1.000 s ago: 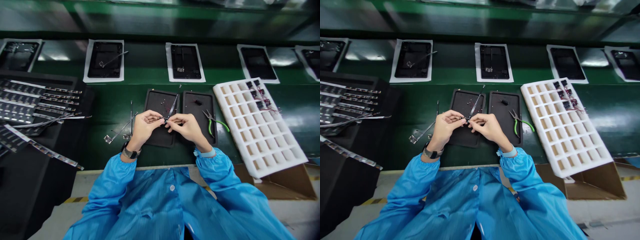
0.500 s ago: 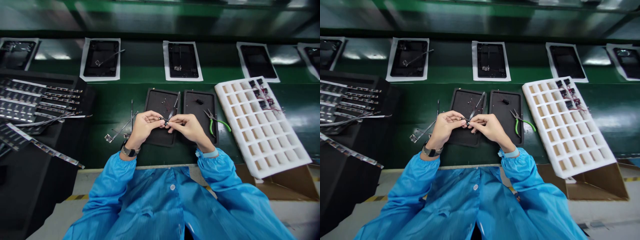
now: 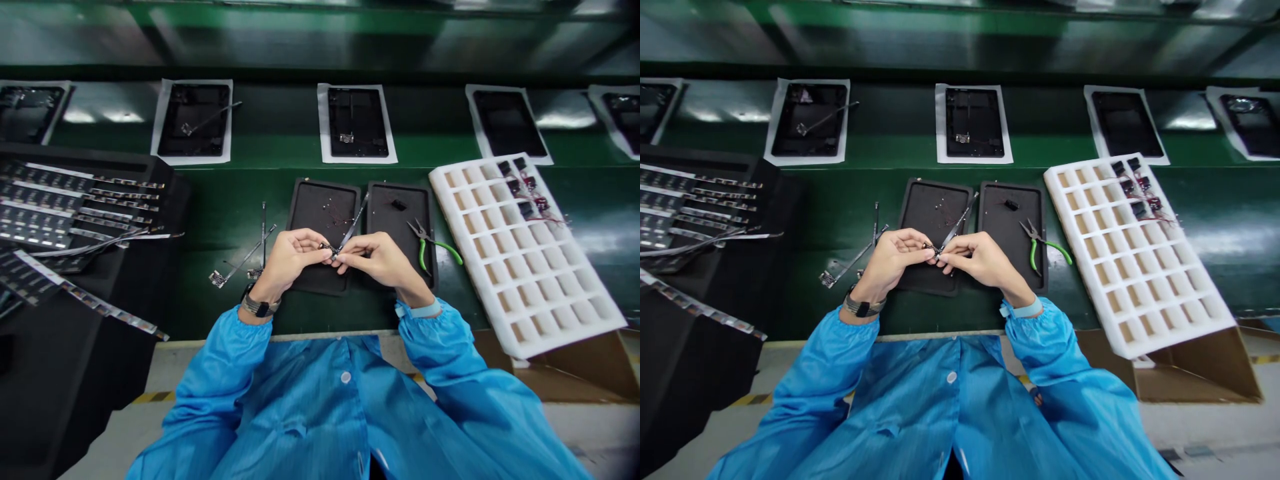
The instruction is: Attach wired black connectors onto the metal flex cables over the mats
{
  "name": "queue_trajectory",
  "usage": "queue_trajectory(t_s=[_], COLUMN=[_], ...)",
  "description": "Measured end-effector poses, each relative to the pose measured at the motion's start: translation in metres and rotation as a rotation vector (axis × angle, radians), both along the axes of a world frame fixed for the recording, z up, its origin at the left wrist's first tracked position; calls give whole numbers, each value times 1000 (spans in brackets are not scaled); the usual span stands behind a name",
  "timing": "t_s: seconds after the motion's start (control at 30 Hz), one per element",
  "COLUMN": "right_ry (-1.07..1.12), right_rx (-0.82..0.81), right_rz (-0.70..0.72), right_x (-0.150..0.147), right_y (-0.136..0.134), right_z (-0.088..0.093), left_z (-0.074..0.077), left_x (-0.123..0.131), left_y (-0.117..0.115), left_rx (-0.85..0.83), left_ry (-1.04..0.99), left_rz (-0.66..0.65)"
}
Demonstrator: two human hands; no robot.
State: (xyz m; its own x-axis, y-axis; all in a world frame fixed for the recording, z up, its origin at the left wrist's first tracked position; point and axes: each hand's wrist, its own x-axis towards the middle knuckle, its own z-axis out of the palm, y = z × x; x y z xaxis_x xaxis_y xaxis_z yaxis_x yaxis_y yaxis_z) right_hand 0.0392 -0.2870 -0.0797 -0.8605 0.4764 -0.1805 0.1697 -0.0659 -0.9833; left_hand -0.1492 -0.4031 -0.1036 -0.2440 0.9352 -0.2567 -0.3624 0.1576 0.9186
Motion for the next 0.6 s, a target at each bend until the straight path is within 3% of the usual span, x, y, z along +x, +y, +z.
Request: queue_trajectory(t_s=[0.17,0.3,0.37,0.43,0.6], right_ry=[-21,-39,-111,-217,-375], right_rx=[119,519,739,913,1132], right_rz=[15,-132,-202,-183,-85], right_x=[1,7,7,1,-18], right_y=[3,27,42,54,67], right_z=[6,9,4,-7,-30], left_z=[2,12,17,20,15], left_x=[0,-11,-20,-29,-38], left_y=[0,-2,-3,-4,-5], left_rx=[27,143,200,226,244], left_ry=[7,-8,-22,-28,-18], left_rz=[9,157,285,377,417])
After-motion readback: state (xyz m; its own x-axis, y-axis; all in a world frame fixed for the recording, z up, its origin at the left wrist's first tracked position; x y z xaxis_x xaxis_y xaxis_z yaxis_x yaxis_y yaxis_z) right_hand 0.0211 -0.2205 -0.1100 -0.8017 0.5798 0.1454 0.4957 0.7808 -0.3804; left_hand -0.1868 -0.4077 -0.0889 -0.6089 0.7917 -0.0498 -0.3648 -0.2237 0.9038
